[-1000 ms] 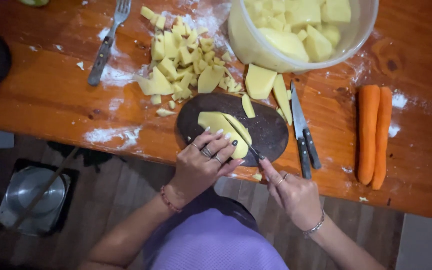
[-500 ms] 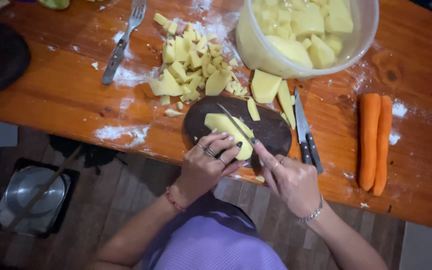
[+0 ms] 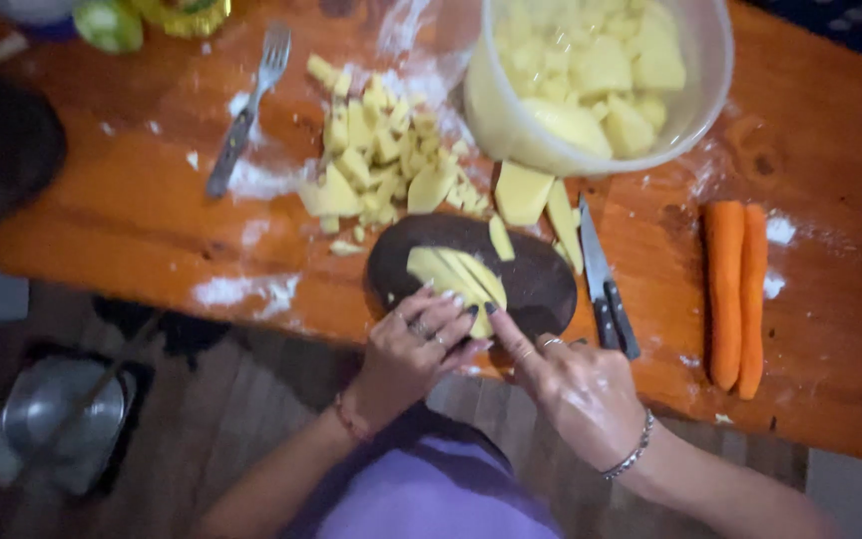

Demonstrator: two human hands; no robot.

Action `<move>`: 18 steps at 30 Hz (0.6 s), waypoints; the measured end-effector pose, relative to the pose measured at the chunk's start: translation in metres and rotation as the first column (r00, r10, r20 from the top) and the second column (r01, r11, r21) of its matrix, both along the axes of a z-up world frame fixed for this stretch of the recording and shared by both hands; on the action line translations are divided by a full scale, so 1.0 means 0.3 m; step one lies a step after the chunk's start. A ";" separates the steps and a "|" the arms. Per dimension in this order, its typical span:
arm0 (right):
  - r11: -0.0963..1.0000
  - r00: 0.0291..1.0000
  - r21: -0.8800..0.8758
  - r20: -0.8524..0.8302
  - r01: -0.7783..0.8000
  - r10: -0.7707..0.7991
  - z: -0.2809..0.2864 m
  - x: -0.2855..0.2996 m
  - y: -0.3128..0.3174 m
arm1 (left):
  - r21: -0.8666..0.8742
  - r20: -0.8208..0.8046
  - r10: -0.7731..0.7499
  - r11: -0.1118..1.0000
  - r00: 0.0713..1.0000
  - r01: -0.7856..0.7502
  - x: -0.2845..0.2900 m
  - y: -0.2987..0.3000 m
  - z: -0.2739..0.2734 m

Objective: Dicing peeled potatoes on a cutting board using a knife

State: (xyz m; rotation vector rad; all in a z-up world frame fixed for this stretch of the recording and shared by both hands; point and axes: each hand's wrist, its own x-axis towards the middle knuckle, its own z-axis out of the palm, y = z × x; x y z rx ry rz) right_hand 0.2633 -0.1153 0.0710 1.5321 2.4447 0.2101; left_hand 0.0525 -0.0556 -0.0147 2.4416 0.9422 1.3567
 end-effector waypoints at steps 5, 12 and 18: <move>0.998 0.999 0.053 0.032 -0.033 0.032 -0.062 0.004 0.020 | 0.056 0.023 0.007 0.998 1.000 -0.008 0.009 0.010 0.018; 0.999 0.998 0.001 0.023 -0.054 0.054 0.040 0.035 0.002 | 0.005 0.017 0.039 0.999 0.999 -0.039 0.012 -0.006 0.011; 0.999 0.998 -0.022 0.041 -0.044 0.045 -0.052 0.038 -0.017 | 0.013 -0.003 0.028 1.000 1.000 -0.028 0.011 0.001 0.029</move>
